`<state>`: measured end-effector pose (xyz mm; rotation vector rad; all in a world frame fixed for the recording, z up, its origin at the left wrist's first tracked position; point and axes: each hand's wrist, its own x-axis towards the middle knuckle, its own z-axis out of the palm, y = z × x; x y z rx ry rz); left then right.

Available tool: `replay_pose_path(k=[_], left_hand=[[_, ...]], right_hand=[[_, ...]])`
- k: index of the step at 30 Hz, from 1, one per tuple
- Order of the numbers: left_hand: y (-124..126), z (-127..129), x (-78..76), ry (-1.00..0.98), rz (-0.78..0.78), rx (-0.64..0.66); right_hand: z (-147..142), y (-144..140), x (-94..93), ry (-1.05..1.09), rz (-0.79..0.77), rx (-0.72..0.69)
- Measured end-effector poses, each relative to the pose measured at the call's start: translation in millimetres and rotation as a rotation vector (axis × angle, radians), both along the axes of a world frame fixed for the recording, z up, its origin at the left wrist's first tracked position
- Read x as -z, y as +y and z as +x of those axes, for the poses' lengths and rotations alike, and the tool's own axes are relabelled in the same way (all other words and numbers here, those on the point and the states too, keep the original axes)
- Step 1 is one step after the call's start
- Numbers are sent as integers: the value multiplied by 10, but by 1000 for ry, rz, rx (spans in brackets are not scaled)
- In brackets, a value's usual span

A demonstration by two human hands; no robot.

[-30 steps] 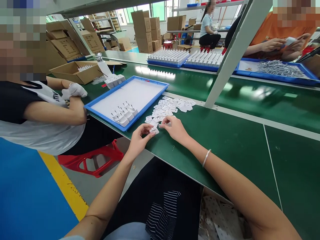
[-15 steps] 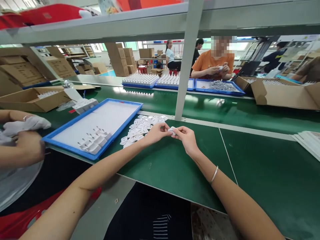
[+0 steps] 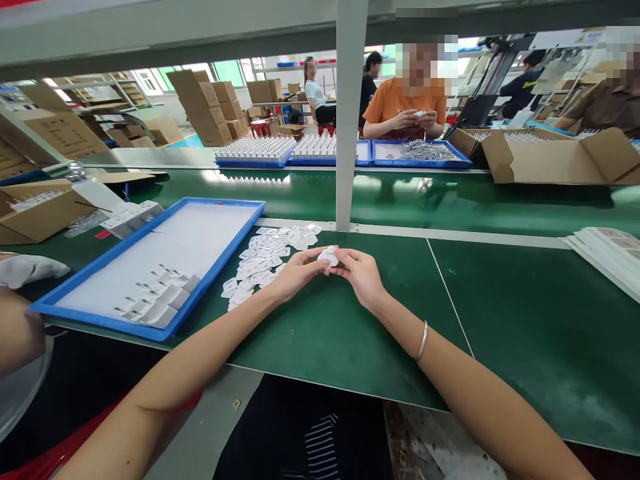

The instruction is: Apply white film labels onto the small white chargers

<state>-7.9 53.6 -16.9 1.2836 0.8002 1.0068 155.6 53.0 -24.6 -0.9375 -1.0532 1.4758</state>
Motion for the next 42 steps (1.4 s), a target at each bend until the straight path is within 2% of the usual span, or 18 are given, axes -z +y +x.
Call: replay_pose_path(k=[7,14,20,23,26,29,32,37,42], left_hand=[[-10,24,-20,32,-6,-91],[65,-72,-109,35,-66,39],[103,-85,-95,95,37,-100],[103,-88,-95,129,51,-127],[85,-74,-80,155,57,-111],[67,-63,-45,153,44,-86],[57,-66,-32,135,-3,-109],[46,-60,-96,132,-60,-86],[55,-79,-117,189,-9,-73]], right_hand=[[-15,-62,8,-158,138,127],[32,1,45,-160,126,87],[54,16,49,-155,142,158],[72,42,46,-155,160,182],[75,60,42,-155,151,149],[70,63,29,-165,114,56],[74,66,18,-180,91,-10],[96,97,49,-196,108,12],[106,129,77,-217,150,20]])
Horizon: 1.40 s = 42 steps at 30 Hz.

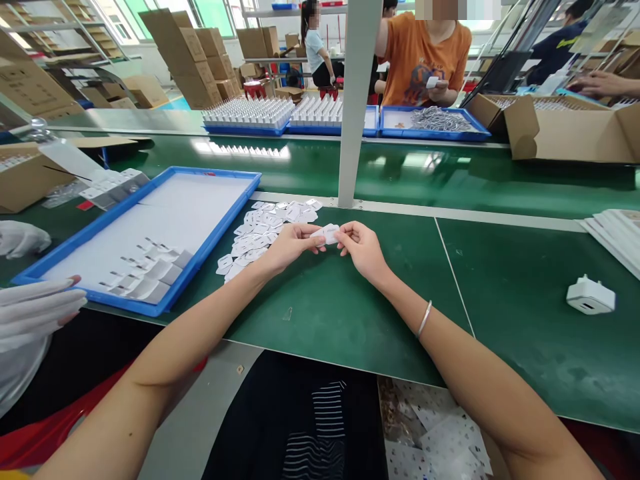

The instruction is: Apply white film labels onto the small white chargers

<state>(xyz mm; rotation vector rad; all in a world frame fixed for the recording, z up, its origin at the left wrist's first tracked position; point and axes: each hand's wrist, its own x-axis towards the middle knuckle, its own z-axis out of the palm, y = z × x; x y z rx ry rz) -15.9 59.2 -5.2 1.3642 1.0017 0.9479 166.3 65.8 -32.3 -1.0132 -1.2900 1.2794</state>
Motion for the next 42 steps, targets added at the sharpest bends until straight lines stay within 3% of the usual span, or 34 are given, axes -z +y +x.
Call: replay_pose_path(k=[6,14,22,28,30,35,42], left_hand=[[5,-46,-37,104,24,26],[9,6,21,-113,-37,-55],[-39,55,46,-187,-20,18],[-21,23,-10,-168,-120,114],[-19,22,-24,-196,-166,84],[-23,27,-10,-196,-153,-147],[-37,49,46,-356,-250,-51]], right_hand=[[25,18,-25,9,4,-29],[-4,-61,2,93,-138,46],[-56,-131,42,187,-241,21],[-62,-96,21,237,-231,22],[-63,-87,19,242,-221,29],[-83,-98,16,211,-205,32],[-101,-142,16,102,-135,76]])
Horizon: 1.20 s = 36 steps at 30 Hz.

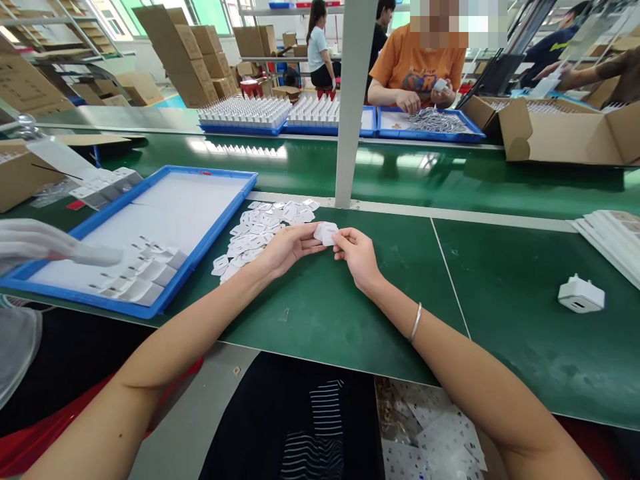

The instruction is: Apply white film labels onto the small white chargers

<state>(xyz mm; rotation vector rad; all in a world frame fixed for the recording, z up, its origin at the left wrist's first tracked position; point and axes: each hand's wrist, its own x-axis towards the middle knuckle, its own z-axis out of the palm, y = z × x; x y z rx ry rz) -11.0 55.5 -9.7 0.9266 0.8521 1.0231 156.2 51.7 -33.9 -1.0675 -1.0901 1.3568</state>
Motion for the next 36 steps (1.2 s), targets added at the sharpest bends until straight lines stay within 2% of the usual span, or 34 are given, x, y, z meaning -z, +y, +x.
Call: replay_pose_path(k=[7,11,14,19,25,32,36], left_hand=[[50,-43,91,227,223,-3],[71,-38,125,409,445,-32],[61,-24,139,498,511,-51],[47,-21,187,798,684,-53],[57,-1,241,807,673,-58],[66,-13,257,805,554,-111],[266,-11,175,867,476,-153]], right_hand=[[25,87,98,-165,155,-1],[75,157,136,-333,254,-19],[123,182,126,-483,328,-14],[164,206,119,-676,413,5],[183,229,127,-760,407,-29],[139,199,136,-782,380,-22],[100,349,89,-810,274,-43]])
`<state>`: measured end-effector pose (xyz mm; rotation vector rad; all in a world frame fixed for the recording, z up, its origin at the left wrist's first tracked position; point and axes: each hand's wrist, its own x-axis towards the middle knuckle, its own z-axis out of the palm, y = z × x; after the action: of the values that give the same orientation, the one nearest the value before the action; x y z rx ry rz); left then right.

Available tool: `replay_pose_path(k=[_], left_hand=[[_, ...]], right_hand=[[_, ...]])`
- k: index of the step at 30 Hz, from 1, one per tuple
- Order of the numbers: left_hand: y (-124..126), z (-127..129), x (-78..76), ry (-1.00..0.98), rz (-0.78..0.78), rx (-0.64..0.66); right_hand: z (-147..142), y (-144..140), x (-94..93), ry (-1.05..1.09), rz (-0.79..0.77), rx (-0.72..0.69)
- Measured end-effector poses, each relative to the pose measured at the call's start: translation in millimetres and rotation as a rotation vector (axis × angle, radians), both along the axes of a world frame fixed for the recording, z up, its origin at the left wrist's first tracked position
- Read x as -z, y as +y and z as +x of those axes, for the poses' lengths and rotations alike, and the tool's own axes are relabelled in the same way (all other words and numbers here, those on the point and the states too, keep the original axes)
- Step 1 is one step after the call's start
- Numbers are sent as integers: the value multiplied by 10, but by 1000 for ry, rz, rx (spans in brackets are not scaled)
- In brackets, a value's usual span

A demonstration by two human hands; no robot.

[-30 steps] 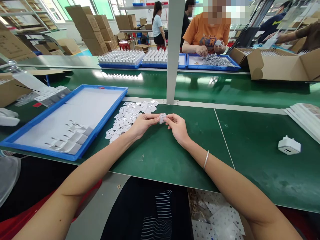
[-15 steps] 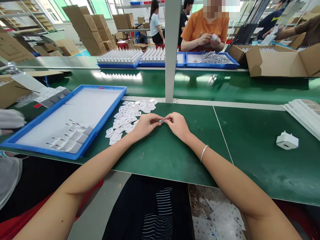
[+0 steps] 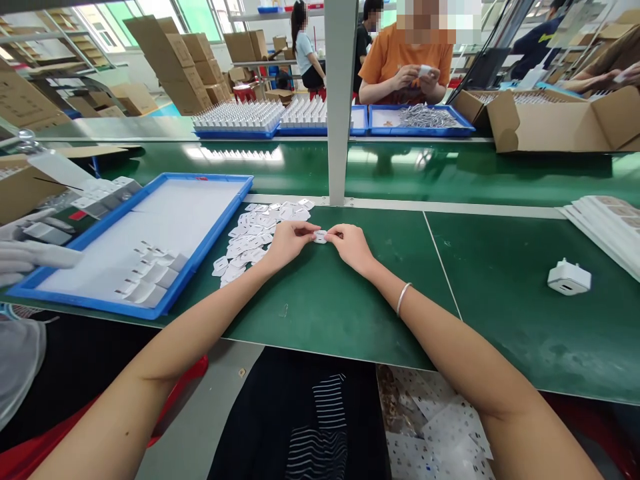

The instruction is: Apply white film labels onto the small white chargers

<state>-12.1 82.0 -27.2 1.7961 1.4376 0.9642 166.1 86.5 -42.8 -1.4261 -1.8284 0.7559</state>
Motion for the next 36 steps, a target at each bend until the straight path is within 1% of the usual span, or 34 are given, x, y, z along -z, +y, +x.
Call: replay_pose_path(k=[5,7,9,12,15,17,19,21,23,25,27,29,30,32,33,34,35,36], left_hand=[[565,108,-208,120,-94,-72],[760,182,-251,183,-135,-89],[888,253,-256,249,-181,-98],[971,335,-222,328,-248,-96],[984,392,-214,383,-286,-116],[972,421,-261,412,-291,-143],[933,447,-366,437,-273,-167],[849,465,-517,454,-225,-178],[720,457,-681,455,-152,-167],[554,398,-814,428,-65,-135],[328,277,-890,389,-11,-85],[-4,113,-911,296,19,3],[-209,28,-905,263,25,61],[-648,-116,-867,266,24,204],[-852,-167,-833,265,34,249],[-1028,-203,-787,255,44,275],[-1169,-224,-728,246,65,286],[-1273,-232,-656,240,109,280]], right_hand=[[-43,518,-191,-114,-142,68],[-75,687,-246,-160,-173,117],[-107,776,-255,-201,-190,168],[-133,793,-185,-245,-196,213],[-143,766,-82,-267,-178,218],[-166,751,-42,-274,-163,217],[-192,727,-49,-278,-142,215],[-175,686,-114,-275,-109,211],[-45,627,-229,-278,-65,222],[249,520,-371,-306,-19,278],[695,304,-510,-368,17,402],[1221,-39,-621,-453,23,606],[1488,-235,-661,-496,6,741],[1975,-601,-710,-553,-74,1004],[2174,-745,-721,-560,-133,1082],[2329,-858,-725,-562,-191,1119],[2431,-940,-726,-561,-233,1124],[2471,-995,-726,-559,-261,1104]])
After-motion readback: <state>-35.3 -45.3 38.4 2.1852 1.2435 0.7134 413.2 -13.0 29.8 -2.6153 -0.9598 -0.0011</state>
